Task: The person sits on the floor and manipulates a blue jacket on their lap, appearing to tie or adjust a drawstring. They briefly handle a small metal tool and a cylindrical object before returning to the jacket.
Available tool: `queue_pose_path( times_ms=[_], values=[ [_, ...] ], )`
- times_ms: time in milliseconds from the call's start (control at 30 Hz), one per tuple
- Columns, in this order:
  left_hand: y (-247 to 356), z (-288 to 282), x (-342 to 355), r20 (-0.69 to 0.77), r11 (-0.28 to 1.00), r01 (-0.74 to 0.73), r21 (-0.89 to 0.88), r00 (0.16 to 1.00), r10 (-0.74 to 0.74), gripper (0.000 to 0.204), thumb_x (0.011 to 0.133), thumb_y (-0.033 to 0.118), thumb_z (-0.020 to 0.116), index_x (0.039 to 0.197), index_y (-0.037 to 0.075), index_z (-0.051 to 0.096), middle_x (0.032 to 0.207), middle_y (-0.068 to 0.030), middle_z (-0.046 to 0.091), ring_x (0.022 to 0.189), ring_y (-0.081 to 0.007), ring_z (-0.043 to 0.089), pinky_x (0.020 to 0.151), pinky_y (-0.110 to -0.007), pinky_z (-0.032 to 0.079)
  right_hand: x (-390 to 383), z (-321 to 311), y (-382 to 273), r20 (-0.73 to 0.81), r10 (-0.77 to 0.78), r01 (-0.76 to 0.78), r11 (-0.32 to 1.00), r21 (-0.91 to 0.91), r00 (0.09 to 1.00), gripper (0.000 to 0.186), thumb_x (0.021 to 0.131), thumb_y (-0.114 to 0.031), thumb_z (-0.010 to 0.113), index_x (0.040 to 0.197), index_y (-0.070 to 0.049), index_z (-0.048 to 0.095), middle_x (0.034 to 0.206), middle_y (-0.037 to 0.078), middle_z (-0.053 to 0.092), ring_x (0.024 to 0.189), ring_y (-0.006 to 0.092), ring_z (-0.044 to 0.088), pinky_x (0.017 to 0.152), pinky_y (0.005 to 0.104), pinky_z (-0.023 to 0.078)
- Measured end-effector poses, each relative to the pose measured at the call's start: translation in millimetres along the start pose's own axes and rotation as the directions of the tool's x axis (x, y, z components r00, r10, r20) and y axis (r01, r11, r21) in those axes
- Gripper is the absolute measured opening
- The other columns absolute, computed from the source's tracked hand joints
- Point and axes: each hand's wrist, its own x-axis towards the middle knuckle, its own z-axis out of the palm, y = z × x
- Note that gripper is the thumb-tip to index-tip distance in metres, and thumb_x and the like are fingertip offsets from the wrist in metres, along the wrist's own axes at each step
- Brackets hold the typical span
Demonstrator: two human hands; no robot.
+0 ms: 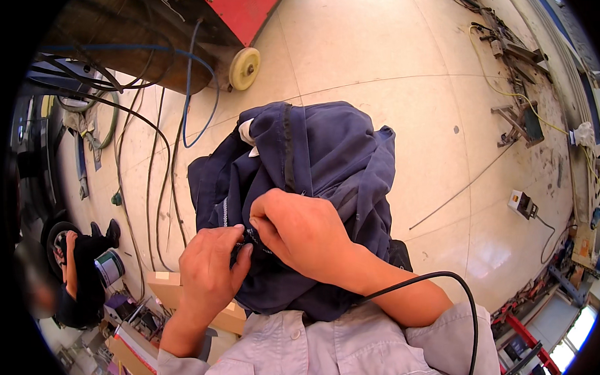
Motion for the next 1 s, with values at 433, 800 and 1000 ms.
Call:
queue_pose_path(
  times_ms=[433,800,1000],
  values=[
    [28,-9,-1,0.063,0.954,0.282,0.104,0.955,-0.29,0.025,0.08,-0.001,0.073,0.102,0.0,0.062,0.097,-0.0135,0.064,0.088,-0.0327,0.064,0.071,-0.04,0.052,4,8,-6,0.031,-0.186,0.188,0.976,-0.106,0.982,0.018,0.08,0.003,0.072,0.092,-0.003,0.061,0.082,0.01,0.065,0.07,0.0289,0.066,0.061,0.0349,0.053],
    [16,-5,11,0.028,0.974,0.154,0.166,0.987,-0.161,0.023,0.077,-0.007,0.071,0.095,0.002,0.059,0.093,-0.012,0.064,0.083,-0.0309,0.064,0.069,-0.04,0.052,-6,3,2,-0.074,-0.096,0.094,0.995,-0.022,0.993,0.016,0.084,0.0,0.07,0.091,-0.004,0.057,0.079,0.009,0.06,0.069,0.0277,0.064,0.059,0.0364,0.05],
    [23,-5,13,0.064,0.984,0.175,0.022,0.982,-0.176,0.022,0.076,-0.006,0.072,0.092,0.002,0.059,0.099,-0.0117,0.067,0.084,-0.0304,0.065,0.07,-0.039,0.052,-6,-1,1,-0.072,-0.012,0.016,0.998,0.062,0.997,0.015,0.084,-0.002,0.071,0.09,-0.005,0.057,0.077,0.009,0.061,0.066,0.0274,0.063,0.057,0.0361,0.05]
  ],
)
